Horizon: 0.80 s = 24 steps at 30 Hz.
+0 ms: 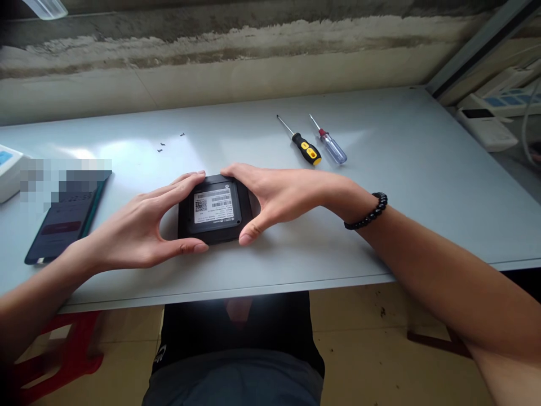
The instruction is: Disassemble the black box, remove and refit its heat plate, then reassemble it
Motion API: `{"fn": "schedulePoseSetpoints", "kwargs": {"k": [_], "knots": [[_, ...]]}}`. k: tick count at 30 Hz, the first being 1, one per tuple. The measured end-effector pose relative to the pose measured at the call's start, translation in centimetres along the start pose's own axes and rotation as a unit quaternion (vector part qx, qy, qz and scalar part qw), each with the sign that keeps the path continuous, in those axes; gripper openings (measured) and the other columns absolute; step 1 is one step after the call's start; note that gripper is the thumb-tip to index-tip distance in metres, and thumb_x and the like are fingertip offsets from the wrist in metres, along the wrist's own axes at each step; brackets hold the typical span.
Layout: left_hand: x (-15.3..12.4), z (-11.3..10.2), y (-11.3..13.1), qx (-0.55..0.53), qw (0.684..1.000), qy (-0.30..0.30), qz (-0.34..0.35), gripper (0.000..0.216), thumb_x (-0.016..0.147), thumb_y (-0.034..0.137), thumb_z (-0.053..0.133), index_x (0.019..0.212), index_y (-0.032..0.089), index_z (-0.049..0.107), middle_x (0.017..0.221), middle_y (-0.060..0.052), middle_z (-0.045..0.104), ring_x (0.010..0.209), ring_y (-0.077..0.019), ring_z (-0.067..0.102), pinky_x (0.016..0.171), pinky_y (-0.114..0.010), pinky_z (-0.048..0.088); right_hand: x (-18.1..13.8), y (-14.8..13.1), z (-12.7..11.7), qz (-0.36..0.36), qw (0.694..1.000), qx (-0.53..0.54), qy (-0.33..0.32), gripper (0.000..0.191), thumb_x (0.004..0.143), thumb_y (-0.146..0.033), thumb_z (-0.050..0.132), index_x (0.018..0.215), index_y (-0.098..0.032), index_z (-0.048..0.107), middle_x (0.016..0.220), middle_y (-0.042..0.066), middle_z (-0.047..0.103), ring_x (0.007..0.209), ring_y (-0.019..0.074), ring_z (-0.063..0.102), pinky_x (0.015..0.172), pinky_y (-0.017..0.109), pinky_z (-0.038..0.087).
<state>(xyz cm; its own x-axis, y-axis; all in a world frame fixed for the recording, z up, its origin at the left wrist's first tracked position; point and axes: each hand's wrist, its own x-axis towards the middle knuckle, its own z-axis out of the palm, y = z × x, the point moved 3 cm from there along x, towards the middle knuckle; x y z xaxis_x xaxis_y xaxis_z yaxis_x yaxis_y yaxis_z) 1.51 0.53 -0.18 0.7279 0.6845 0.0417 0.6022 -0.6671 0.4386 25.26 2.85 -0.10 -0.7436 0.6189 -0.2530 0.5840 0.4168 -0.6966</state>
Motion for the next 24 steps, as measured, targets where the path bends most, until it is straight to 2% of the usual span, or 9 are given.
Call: {"fn": "schedulePoseSetpoints", "kwargs": {"k": [2, 5, 8, 11, 14, 17, 20, 24], "knots": [[0.0, 0.0, 0.0, 0.005, 1.000, 0.004, 0.002, 0.106, 0.085, 0.071, 0.069, 0.160, 0.003, 0.038, 0.163, -0.023, 0.044, 0.154, -0.0380, 0.040, 0.128, -0.048, 0.037, 0.0, 0.5, -0.4, -0.016, 1.000, -0.012, 0.000, 0.107, 0.073, -0.070, 0.077, 0.160, -0.024, 0.035, 0.161, 0.011, 0.043, 0.144, 0.0336, 0.047, 0.115, 0.043, 0.047], [0.0, 0.0, -0.2, 0.012, 1.000, 0.014, 0.005, 0.107, 0.084, 0.072, 0.070, 0.159, 0.004, 0.039, 0.162, -0.023, 0.045, 0.153, -0.0373, 0.042, 0.128, -0.046, 0.037, 0.2, 1.2, -0.9, -0.011, 0.999, 0.000, 0.042, 0.080, 0.090, -0.067, 0.059, 0.156, -0.023, 0.048, 0.154, 0.009, 0.054, 0.139, 0.0303, 0.052, 0.114, 0.042, 0.047], [0.0, 0.0, -0.3, 0.019, 1.000, 0.016, -0.002, 0.107, 0.082, 0.073, 0.071, 0.160, 0.007, 0.039, 0.162, -0.021, 0.047, 0.151, -0.0370, 0.045, 0.127, -0.046, 0.039, 0.6, 1.0, -1.3, 0.034, 0.985, 0.054, 0.162, 0.047, 0.099, -0.053, 0.053, 0.127, -0.021, 0.072, 0.128, 0.008, 0.071, 0.119, 0.0249, 0.064, 0.102, 0.038, 0.050], [0.0, 0.0, -0.4, 0.026, 1.000, 0.010, -0.008, 0.106, 0.082, 0.072, 0.071, 0.161, 0.009, 0.037, 0.163, -0.020, 0.045, 0.150, -0.0372, 0.046, 0.126, -0.046, 0.040, 0.8, 0.1, -1.1, 0.104, 0.958, 0.086, 0.252, 0.029, 0.099, -0.038, 0.058, 0.102, -0.017, 0.077, 0.098, 0.006, 0.074, 0.090, 0.0175, 0.064, 0.083, 0.032, 0.048], [0.0, 0.0, -0.3, 0.044, 0.999, 0.004, -0.002, 0.108, 0.084, 0.072, 0.069, 0.161, 0.005, 0.035, 0.164, -0.024, 0.041, 0.152, -0.0391, 0.043, 0.127, -0.047, 0.038, 0.9, -0.5, -0.6, 0.160, 0.951, 0.083, 0.252, 0.026, 0.099, -0.033, 0.058, 0.098, -0.015, 0.077, 0.077, 0.002, 0.065, 0.068, 0.0105, 0.050, 0.067, 0.029, 0.038], [0.0, -0.2, -0.2, 0.069, 0.998, 0.007, 0.000, 0.110, 0.083, 0.075, 0.067, 0.158, 0.000, 0.038, 0.161, -0.028, 0.044, 0.149, -0.0425, 0.046, 0.124, -0.050, 0.042, 0.9, -0.6, -0.3, 0.167, 0.954, 0.077, 0.236, 0.030, 0.100, -0.036, 0.057, 0.092, -0.016, 0.077, 0.069, 0.000, 0.057, 0.061, 0.0079, 0.042, 0.059, 0.028, 0.031], [0.0, -0.2, -0.2, 0.078, 0.997, 0.013, -0.001, 0.106, 0.082, 0.077, 0.066, 0.153, 0.000, 0.044, 0.153, -0.028, 0.054, 0.138, -0.0433, 0.057, 0.115, -0.050, 0.051, 1.0, -0.1, -0.1, 0.184, 0.950, 0.091, 0.237, 0.032, 0.101, -0.038, 0.056, 0.089, -0.015, 0.075, 0.066, 0.000, 0.058, 0.054, 0.0061, 0.043, 0.054, 0.026, 0.031], [0.1, -0.1, -0.1, 0.071, 0.997, 0.020, -0.013, 0.105, 0.081, 0.076, 0.067, 0.153, 0.003, 0.046, 0.149, -0.026, 0.058, 0.133, -0.0418, 0.062, 0.110, -0.048, 0.054, 1.3, 0.7, 0.3, 0.204, 0.933, 0.196, 0.221, 0.028, 0.102, -0.037, 0.056, 0.104, -0.017, 0.075, 0.062, 0.000, 0.059, 0.042, 0.0068, 0.048, 0.042, 0.025, 0.027]]}}
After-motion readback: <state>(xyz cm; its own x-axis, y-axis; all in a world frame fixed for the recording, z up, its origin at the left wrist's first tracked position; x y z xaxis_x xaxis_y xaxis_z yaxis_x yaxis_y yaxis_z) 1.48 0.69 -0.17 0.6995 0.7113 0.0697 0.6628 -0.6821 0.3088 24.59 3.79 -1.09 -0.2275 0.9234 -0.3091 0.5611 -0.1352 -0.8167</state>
